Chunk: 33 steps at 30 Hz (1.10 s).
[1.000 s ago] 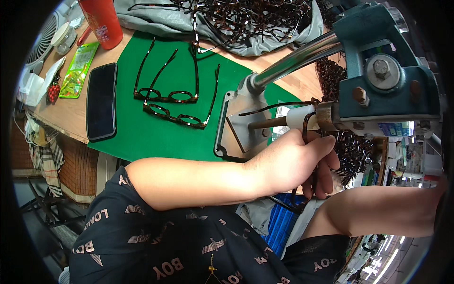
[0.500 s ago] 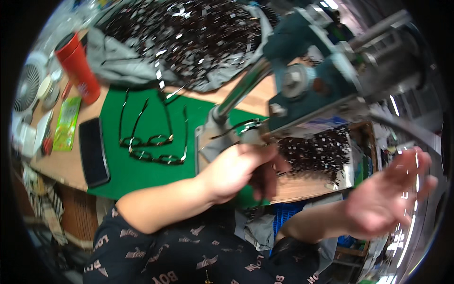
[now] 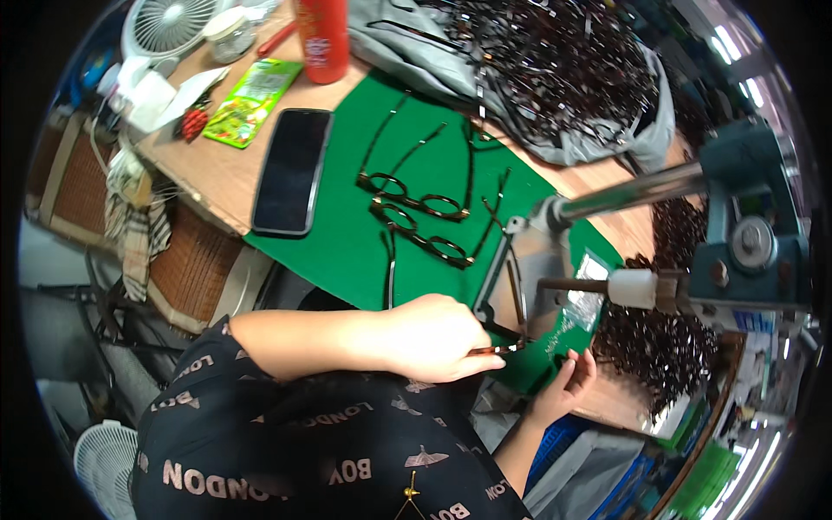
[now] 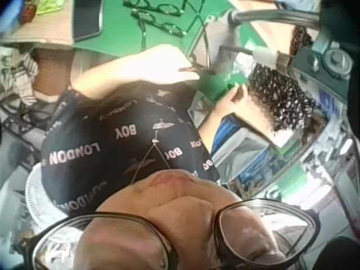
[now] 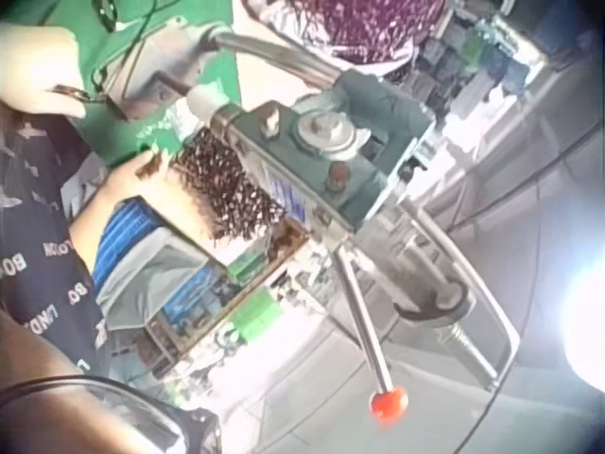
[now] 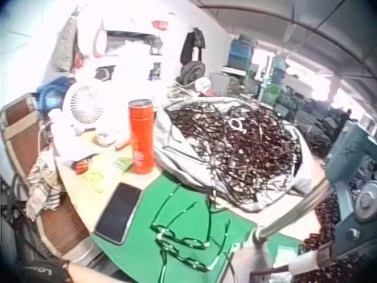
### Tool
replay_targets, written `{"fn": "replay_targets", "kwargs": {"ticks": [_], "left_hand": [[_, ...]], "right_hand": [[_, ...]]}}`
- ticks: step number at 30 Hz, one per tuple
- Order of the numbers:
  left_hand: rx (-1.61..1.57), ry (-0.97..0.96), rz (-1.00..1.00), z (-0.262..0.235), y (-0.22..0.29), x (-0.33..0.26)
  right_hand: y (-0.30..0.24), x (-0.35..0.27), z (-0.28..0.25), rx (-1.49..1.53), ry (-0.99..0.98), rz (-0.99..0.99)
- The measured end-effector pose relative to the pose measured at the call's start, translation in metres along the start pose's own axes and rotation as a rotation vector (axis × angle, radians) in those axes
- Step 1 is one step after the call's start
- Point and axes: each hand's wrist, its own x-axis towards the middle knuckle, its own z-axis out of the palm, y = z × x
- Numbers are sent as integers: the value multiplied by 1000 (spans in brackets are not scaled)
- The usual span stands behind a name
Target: The person assembles eyeglasses by attaching temple arms to frames using a heat press. They repeatedly pick up frames and arms, position them in the machine, press to bond, and inspect the joints before placing finished units on the table.
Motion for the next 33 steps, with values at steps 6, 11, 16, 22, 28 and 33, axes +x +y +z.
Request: {"fn": "replay_targets", "kwargs": {"ticks": [6, 11, 16, 22, 28, 33], "left_hand": [[39, -7, -138, -38, -9, 17], [733, 362, -159, -51, -31, 15], [689, 407, -73, -96, -53, 36], [830, 693, -426, -137, -122, 124], [-732, 1038, -271, -184, -151, 121], [-1301, 932, 174, -213, -112, 112]], "right_hand": [[-1, 10, -3, -16, -40, 12], [-2, 13, -2, -8, -38, 13], [1, 11, -1, -3, -24, 17], [-7, 9, 1, -18, -13, 39], [-6, 21, 5, -63, -18, -24], [-4, 20, 0, -101, -34, -62]]}}
